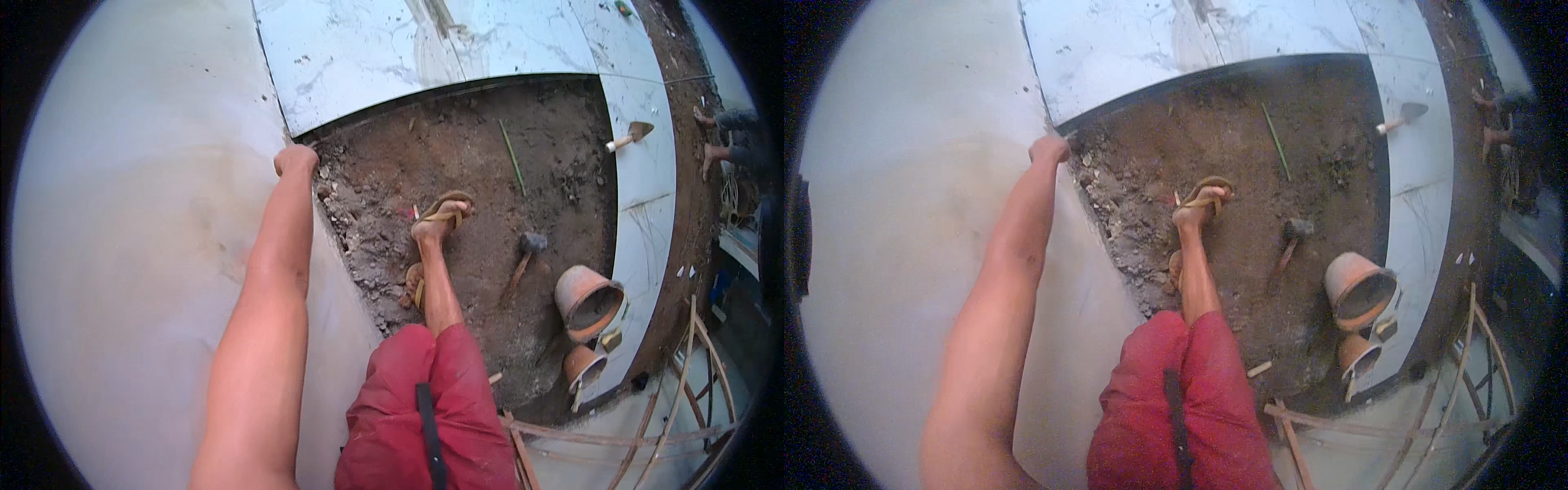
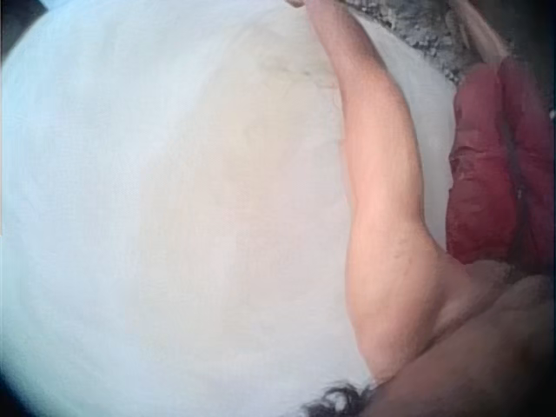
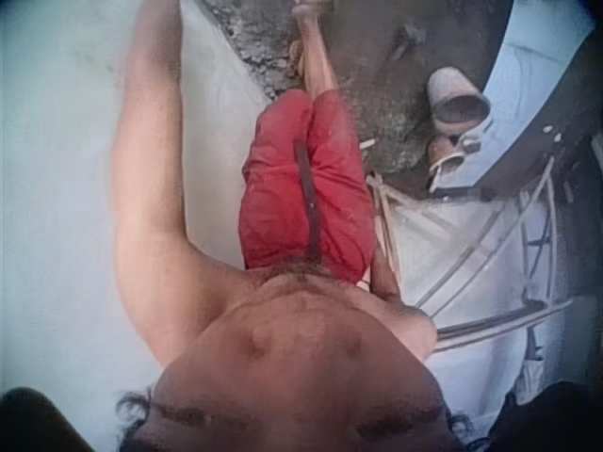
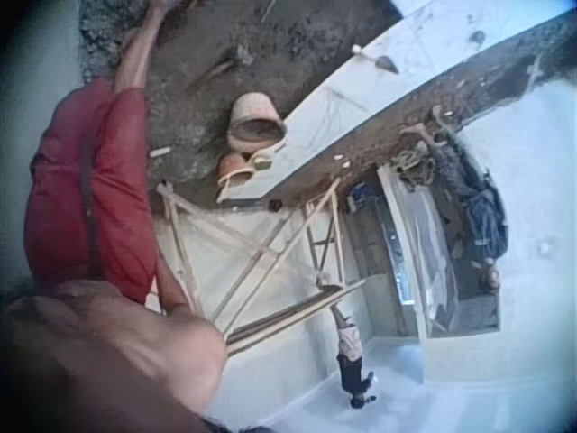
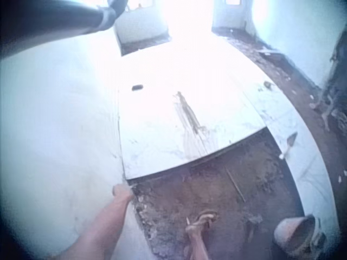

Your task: The person installs white marble-patterned tiles on a wall using a rubber mallet to tap them into place, a chisel and hammer to adjust edges, and a sponge to wipe excess mortar from the surface.

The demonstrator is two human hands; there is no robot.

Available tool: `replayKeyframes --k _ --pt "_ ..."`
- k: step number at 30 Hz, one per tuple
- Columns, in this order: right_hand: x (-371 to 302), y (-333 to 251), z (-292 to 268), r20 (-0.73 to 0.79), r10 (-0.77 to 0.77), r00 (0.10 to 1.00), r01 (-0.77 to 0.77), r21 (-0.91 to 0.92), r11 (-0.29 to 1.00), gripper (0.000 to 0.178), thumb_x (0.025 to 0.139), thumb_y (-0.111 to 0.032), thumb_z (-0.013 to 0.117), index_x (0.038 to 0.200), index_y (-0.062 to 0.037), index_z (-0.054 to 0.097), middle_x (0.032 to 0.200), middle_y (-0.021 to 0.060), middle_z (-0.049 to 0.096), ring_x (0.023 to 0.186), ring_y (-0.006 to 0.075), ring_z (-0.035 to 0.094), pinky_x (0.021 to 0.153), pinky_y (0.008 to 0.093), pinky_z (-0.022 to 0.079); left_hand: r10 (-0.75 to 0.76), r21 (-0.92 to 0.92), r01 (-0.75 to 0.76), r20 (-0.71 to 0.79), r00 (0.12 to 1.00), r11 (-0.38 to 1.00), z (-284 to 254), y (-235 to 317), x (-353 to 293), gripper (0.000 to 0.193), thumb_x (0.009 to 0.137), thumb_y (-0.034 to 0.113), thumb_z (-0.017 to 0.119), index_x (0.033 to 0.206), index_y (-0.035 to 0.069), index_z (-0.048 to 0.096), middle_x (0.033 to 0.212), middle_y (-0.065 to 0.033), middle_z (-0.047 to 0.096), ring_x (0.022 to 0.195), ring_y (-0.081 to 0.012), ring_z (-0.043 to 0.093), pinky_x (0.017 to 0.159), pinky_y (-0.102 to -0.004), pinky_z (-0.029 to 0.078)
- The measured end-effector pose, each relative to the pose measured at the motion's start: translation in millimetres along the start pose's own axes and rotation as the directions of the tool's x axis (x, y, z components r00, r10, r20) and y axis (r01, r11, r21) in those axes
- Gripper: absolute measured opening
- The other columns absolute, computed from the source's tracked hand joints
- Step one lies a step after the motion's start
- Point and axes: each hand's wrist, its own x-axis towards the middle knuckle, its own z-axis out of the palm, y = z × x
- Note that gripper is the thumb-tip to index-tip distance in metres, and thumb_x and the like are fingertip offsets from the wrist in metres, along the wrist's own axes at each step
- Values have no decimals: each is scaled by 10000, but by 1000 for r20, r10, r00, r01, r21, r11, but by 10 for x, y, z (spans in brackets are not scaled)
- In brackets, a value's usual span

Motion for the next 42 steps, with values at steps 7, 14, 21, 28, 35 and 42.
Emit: replayKeyframes --k 7,14,21,28,35,42 --pt "-235 -283 -131 5 -69 998 69 -96 993 275 946 -316 566 914 -47 615 904 22 622 859 122 554 808 305 461 79 -379 87 400 913 921 591 -380 180 445 837 140 520 1275 110 446 1053 -91 623 870 -200 574 744 -339 470" --pt "-6 500 -45 121 143 982 -174 316 933 134 858 -119 668 963 -60 610 907 3 620 862 112 568 797 294 467 515 -361 897 734 443 -256 -25 -198 372 122 928 11 319 915 -38 430 573 15 385 383 -58 313 334 -213 316" --pt "-13 96 79 122 102 987 -112 74 991 207 869 -167 650 1012 -21 613 984 34 635 903 132 568 808 293 469 531 -231 826 671 518 -514 -210 -388 65 138 892 42 340 789 54 432 508 25 324 377 -80 291 323 -210 215" --pt "153 206 275 127 -57 990 42 119 992 172 894 -155 597 1023 -44 624 958 15 637 874 121 565 807 295 465 332 -592 717 636 696 -370 325 -57 -1576 335 953 224 373 624 175 339 455 53 275 348 -87 243 321 -237 198" --pt "-381 80 -165 62 -37 997 35 38 999 159 905 -175 579 998 -52 619 898 18 637 845 104 569 773 291 463 107 -707 654 653 750 -267 1712 576 -3048 142 919 157 395 785 136 434 580 3 359 422 -124 333 371 -278 267" --pt "-370 1030 -518 15 171 985 -172 123 977 142 919 -156 549 993 -45 598 906 18 618 843 93 568 775 259 463 47 -806 579 578 815 -123 3599 1103 -2785 169 886 128 441 724 80 435 569 -40 450 440 -162 434 394 -308 360"
